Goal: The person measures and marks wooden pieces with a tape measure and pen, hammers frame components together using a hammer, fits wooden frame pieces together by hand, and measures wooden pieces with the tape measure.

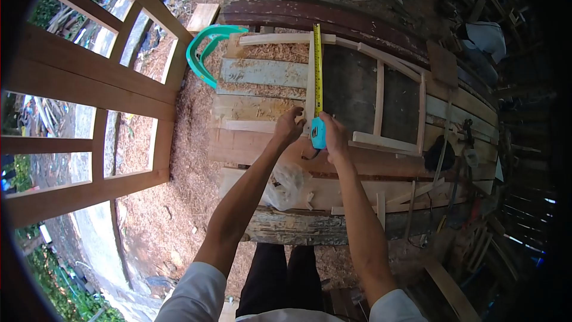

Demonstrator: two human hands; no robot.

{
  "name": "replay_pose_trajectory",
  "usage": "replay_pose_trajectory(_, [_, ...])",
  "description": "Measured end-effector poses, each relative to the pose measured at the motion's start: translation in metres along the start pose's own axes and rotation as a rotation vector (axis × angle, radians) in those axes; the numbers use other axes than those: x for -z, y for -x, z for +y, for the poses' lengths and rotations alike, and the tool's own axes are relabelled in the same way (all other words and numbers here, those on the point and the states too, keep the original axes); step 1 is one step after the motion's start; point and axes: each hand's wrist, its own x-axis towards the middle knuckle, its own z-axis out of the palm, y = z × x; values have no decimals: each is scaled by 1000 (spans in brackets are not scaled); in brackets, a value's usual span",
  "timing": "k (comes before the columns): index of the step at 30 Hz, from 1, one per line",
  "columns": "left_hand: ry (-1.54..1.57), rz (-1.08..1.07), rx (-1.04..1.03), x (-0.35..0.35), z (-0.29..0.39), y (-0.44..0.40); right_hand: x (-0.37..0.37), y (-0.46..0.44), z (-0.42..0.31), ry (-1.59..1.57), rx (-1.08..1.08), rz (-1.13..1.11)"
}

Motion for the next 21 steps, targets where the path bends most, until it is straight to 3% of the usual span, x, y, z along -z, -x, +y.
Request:
replay_pose_trajectory(1, [35, -99, 21, 2, -2, -1, -3, -1, -2, 8, -22, -13])
replay_pose_trajectory(8, [245, -247, 25, 15, -9, 12, -18, 23, 14, -31, -7, -5])
replay_pose_trajectory(13, [207, -346, -219, 29, -17, 4, -10, 4, 58, 18, 99, 85])
replay_pose_trajectory(21, [88, -156, -303, 24, -26, 9, -1, -2, 60, 115, 65, 32])
